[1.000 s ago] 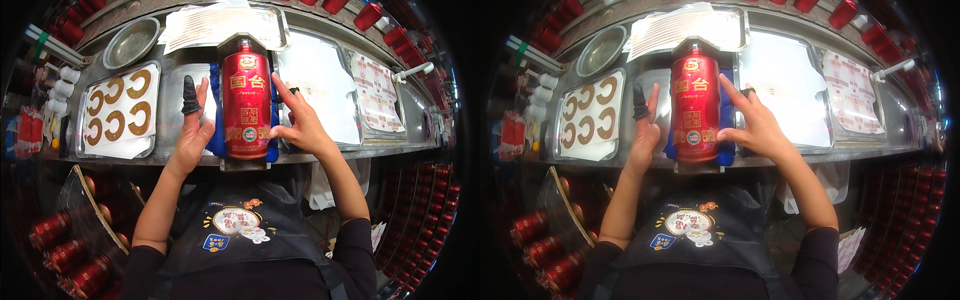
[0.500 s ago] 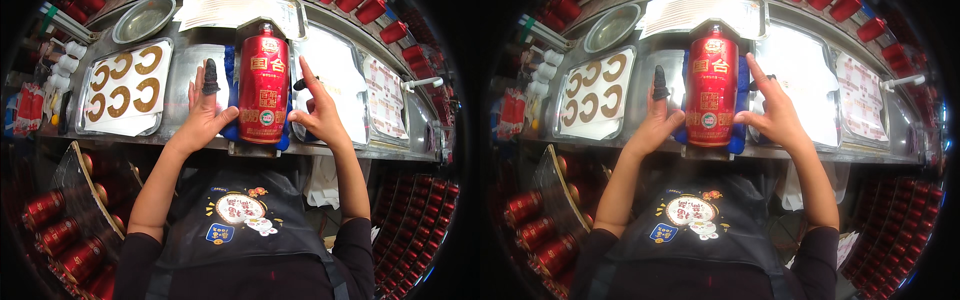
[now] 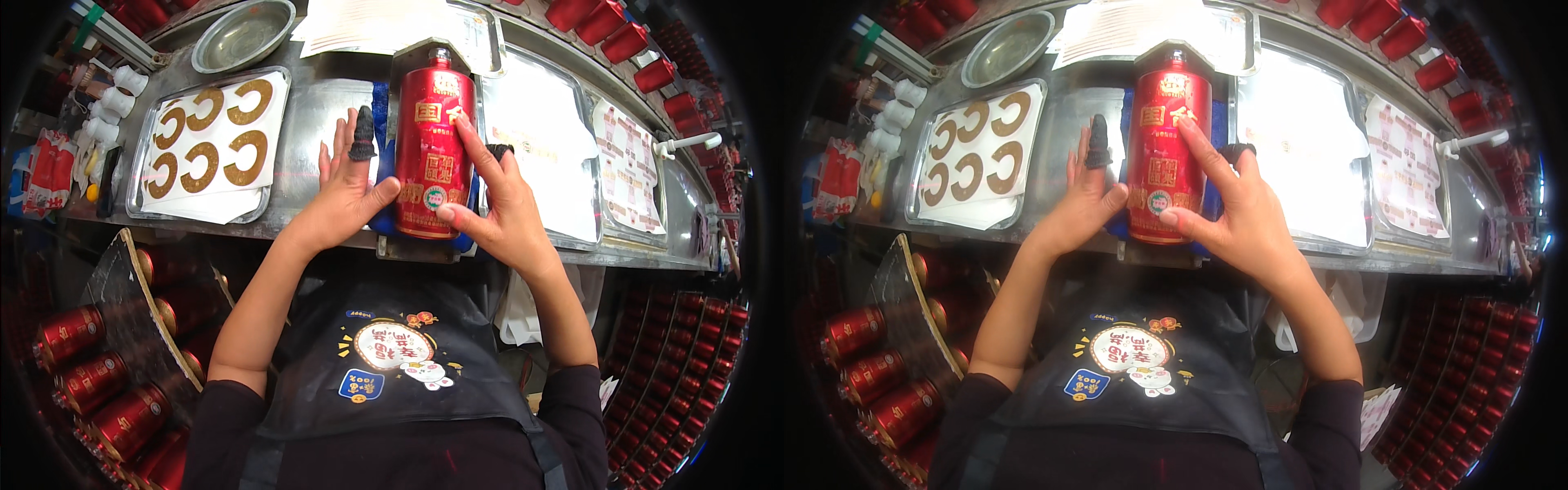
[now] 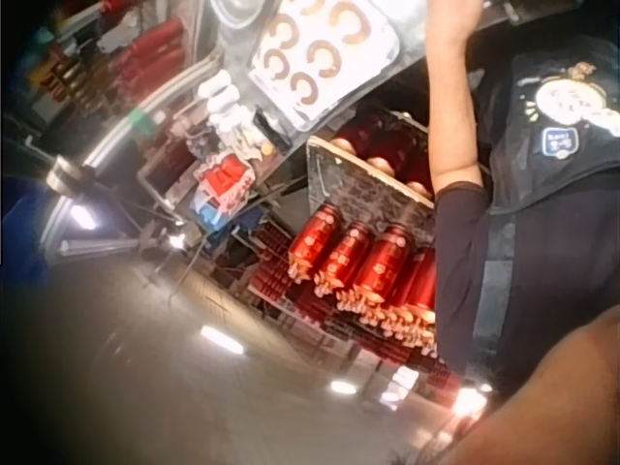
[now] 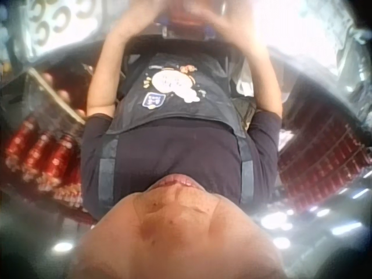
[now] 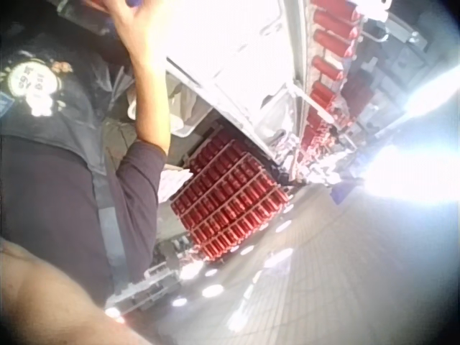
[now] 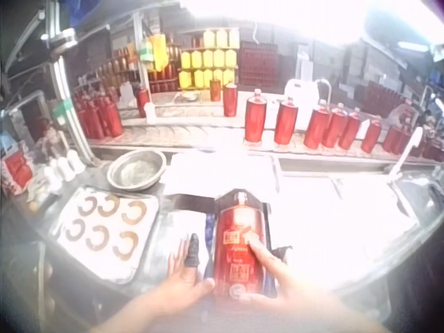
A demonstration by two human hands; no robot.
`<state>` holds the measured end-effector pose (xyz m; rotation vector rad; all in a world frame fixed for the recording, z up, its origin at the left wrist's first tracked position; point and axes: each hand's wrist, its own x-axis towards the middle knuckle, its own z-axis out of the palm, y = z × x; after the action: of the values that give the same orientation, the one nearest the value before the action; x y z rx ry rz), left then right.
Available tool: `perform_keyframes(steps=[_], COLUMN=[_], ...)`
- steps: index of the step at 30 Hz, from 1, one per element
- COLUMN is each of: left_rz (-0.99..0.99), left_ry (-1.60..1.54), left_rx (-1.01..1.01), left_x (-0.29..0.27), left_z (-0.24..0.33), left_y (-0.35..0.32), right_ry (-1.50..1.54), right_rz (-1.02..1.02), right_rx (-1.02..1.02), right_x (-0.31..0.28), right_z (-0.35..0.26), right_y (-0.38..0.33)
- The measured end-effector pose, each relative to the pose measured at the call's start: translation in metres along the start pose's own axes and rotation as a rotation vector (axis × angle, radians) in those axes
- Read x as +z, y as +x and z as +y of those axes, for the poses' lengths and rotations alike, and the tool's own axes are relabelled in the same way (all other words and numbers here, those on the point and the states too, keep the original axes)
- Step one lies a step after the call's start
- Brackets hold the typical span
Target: The person applies gold circular labels to the necks of red cylindrical bottles and then affixes rectangular paper labels to the bottle bodies. They wipe the bottles with a blue cloth between steps and place finished bottles onto a nearby rack.
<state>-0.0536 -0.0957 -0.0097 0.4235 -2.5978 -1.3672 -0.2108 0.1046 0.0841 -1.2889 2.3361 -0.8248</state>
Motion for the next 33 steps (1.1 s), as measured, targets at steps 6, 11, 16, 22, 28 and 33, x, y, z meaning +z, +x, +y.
perform_keyframes(steps=[6,11,16,22,28,33], left_rz=[0.098,0.11,0.072,0.051,-0.009,-0.019], left_ry=[0.016,-0.017,0.106,-0.024,-0.299,-0.202], left_rx=[0.069,0.334,0.307,0.345,0.248,0.299], left_x=[-0.01,-0.015,-0.016,-0.019,-0.006,-0.015], left_z=[0.015,0.045,0.058,0.049,0.047,0.044], left_y=[0.0,0.002,0.006,-0.004,-0.004,-0.009], right_ry=[0.026,-0.172,-0.267,-0.196,-0.01,0.14], right_rz=[-0.001,0.118,0.08,0.028,-0.06,-0.078], right_rx=[0.016,-0.12,-0.097,-0.06,-0.038,-0.022], right_x=[-0.013,-0.026,-0.028,-0.029,-0.012,-0.01], right_z=[-0.003,-0.009,-0.02,-0.018,0.006,0.017], right_y=[0.004,0.021,0.041,0.027,0.011,0.012])
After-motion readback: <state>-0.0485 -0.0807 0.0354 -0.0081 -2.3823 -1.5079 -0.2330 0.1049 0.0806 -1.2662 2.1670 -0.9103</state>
